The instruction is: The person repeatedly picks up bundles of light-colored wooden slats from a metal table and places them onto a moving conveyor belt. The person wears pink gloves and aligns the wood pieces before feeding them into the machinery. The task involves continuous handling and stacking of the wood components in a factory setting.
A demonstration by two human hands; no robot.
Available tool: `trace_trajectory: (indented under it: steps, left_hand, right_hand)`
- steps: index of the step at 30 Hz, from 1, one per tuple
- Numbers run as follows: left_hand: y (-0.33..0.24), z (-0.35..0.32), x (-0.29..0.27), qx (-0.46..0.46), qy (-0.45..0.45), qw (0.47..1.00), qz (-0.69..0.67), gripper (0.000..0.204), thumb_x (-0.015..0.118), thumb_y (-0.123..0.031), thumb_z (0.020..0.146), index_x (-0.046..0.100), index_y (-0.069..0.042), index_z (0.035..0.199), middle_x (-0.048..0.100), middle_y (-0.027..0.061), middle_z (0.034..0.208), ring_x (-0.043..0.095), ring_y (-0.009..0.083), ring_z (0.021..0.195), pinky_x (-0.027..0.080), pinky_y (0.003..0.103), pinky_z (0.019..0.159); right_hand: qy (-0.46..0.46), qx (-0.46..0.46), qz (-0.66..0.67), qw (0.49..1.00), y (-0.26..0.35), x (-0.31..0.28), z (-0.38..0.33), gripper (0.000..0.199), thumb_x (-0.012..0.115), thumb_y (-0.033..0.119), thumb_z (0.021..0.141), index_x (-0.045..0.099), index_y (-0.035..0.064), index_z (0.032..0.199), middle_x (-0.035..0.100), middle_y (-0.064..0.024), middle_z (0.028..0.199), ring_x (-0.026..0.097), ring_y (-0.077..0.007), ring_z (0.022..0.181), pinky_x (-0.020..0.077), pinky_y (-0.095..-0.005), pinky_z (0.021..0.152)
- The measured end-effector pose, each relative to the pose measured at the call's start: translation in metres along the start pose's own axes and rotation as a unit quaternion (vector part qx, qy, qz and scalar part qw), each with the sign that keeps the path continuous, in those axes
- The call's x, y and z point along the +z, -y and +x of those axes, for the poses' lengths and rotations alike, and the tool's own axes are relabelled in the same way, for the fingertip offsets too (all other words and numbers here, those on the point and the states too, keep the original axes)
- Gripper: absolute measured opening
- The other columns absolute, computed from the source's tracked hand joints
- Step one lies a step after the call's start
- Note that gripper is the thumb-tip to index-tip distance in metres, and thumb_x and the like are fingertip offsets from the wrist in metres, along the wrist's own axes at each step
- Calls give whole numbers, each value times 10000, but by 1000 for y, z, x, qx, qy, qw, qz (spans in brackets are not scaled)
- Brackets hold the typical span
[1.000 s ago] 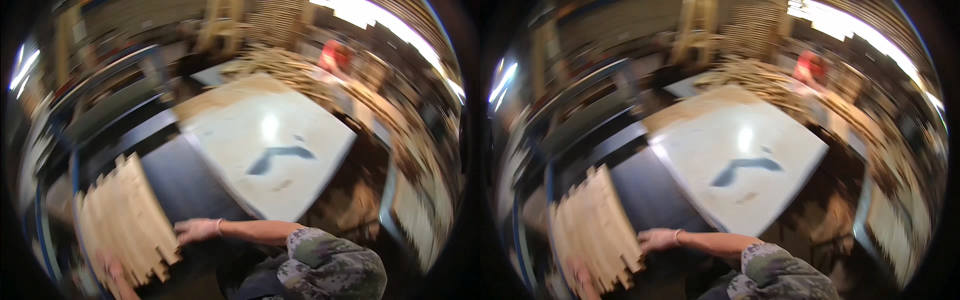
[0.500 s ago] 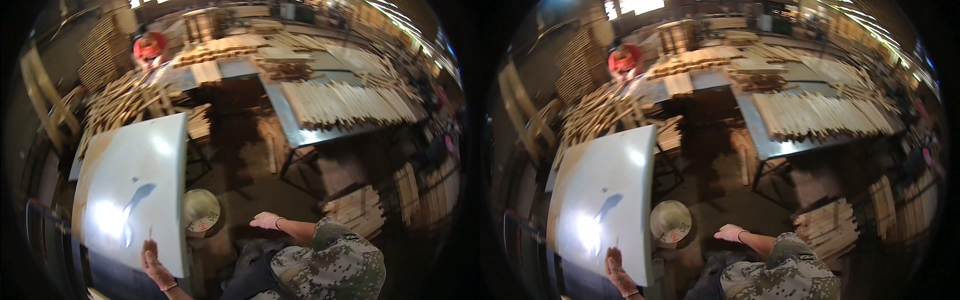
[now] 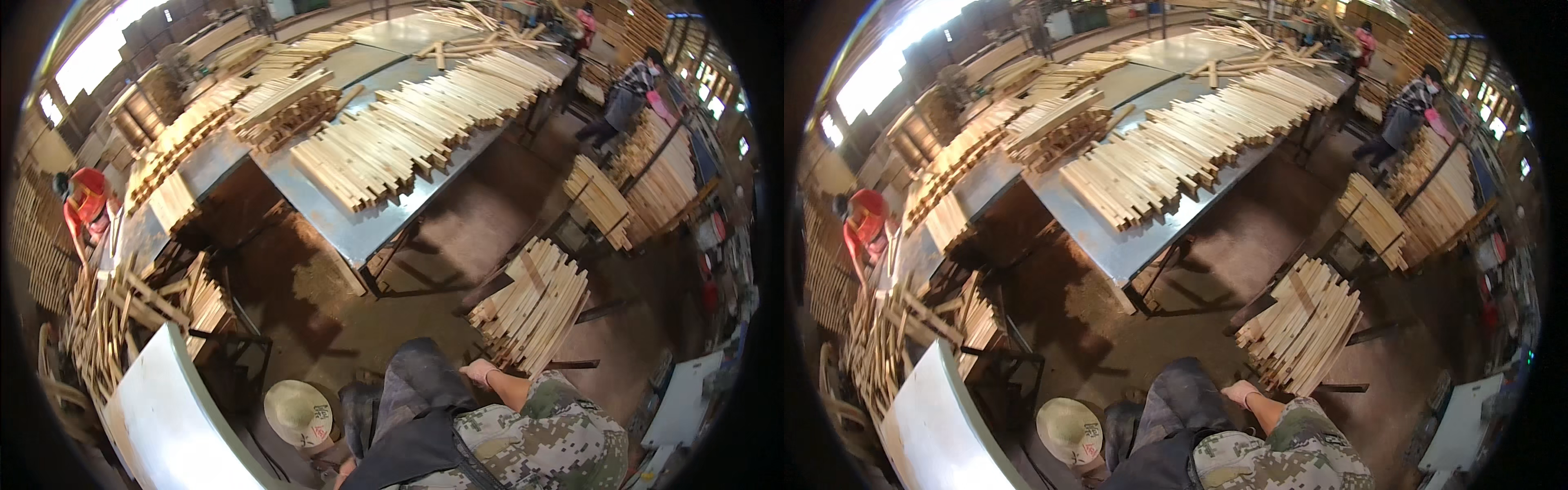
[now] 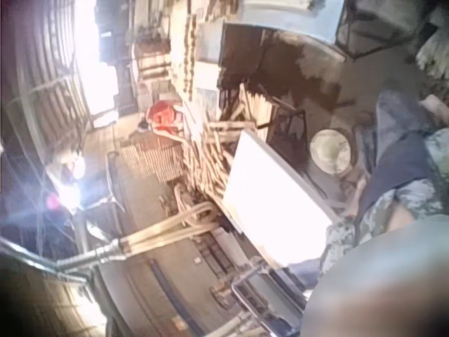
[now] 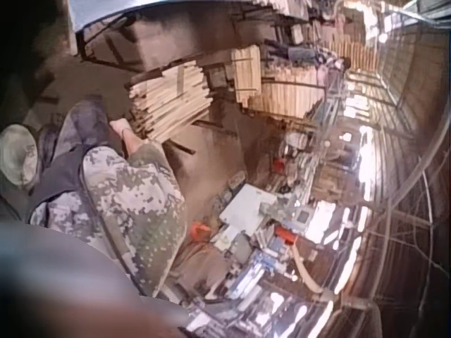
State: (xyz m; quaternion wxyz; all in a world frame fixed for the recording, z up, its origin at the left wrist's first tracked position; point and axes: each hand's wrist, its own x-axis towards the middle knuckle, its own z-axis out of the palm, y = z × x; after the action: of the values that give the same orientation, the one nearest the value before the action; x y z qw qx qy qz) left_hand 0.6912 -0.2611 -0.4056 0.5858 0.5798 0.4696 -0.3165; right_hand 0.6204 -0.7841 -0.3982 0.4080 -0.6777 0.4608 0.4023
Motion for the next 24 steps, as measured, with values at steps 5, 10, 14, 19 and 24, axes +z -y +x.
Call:
trace_trajectory:
  steps: [5,10,14,19,24]
  left_hand:
    - [-42,45,26,-83,-4,996,39,346,677,-370,1019,755,-41,1085,740,73,990,686,248,851,548,408,789]
    - [-113,90,31,-117,-11,992,36,354,666,-395,1003,747,-55,1051,722,81,924,667,269,788,536,427,730]
    - [-219,160,29,-25,1,999,48,361,658,-415,991,740,-66,1023,708,88,870,652,286,737,527,442,683]
    - [-429,171,124,162,44,985,50,356,699,-381,990,551,-221,709,516,-43,650,464,131,558,355,348,537]
    - [-529,123,229,186,129,974,25,349,651,-280,1039,454,-247,753,393,-91,660,340,70,541,243,291,515]
  right_hand:
    - [28,64,161,985,-14,14,4,517,837,447,918,757,-64,931,741,-133,880,663,-261,734,546,-446,678]
    - [-5,51,140,989,96,-22,-8,433,868,373,889,796,-43,985,784,-147,993,730,-260,883,587,-459,752]
    - [-127,-372,-406,825,152,-65,74,208,649,212,933,678,66,1078,723,-267,997,710,-496,991,571,-529,860]
    - [-77,-218,22,973,315,-151,55,305,558,282,1084,649,-1,1017,651,-182,912,687,-339,892,535,-479,845]
    - [-59,-175,244,952,395,-232,99,824,725,379,1029,398,-78,1633,725,-193,1236,678,-281,936,551,-431,839]
